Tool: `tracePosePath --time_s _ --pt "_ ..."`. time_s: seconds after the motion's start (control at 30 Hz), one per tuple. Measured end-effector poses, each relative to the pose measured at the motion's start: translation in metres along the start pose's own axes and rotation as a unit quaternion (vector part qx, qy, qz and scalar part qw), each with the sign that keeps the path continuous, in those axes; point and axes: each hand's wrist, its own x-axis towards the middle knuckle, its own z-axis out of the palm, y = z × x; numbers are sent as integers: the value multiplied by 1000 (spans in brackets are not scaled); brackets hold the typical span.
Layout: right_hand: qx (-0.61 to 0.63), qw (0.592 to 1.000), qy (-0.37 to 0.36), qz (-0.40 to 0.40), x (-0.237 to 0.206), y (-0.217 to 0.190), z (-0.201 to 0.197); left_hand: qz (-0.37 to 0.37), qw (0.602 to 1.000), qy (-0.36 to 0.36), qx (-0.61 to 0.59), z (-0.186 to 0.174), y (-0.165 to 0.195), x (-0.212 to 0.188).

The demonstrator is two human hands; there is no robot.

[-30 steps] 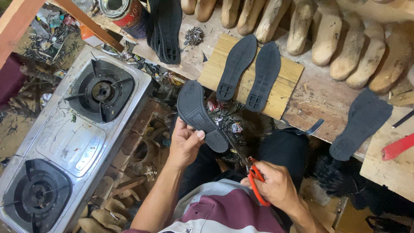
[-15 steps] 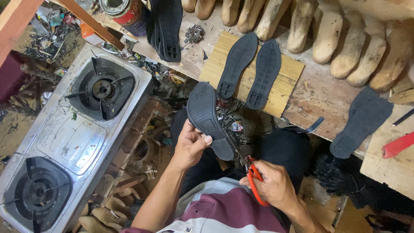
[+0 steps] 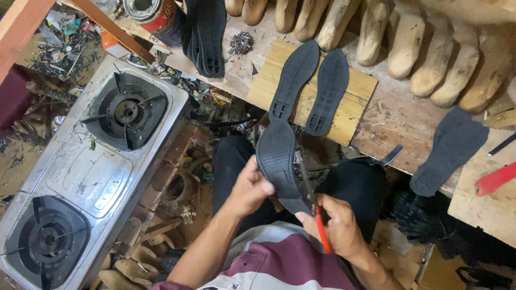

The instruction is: The person sits on the floor of a shoe workshop and trims the edges of black rubber shoe soles with red-handled scissors, working one sole at a time on their lap and placing finished soles on a wooden board on the workbench.

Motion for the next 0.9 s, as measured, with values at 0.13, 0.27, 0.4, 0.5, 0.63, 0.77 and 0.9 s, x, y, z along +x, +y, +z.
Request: tracePosePath --time_s 0.13,0.27,0.4,0.5,0.63,0.77,0.9 --pt "-15 997 -30 68 -2 3 0 19 996 41 -73 -8 11 13" --pt "-70 996 -27 48 -4 9 5 41 993 110 -14 -2 21 19" --pt "26 994 -13 103 -4 6 7 50 990 127 -20 7 21 15" --pt "-75 994 12 72 3 -3 4 51 990 128 -26 8 16 10" --pt "-119 990 21 76 14 -19 0 48 991 121 -29 6 11 7" --pt "-198 979 41 -6 24 -28 0 36 992 109 -43 8 6 5" --pt "-189 981 33 12 24 -29 3 28 992 111 -48 13 1 3"
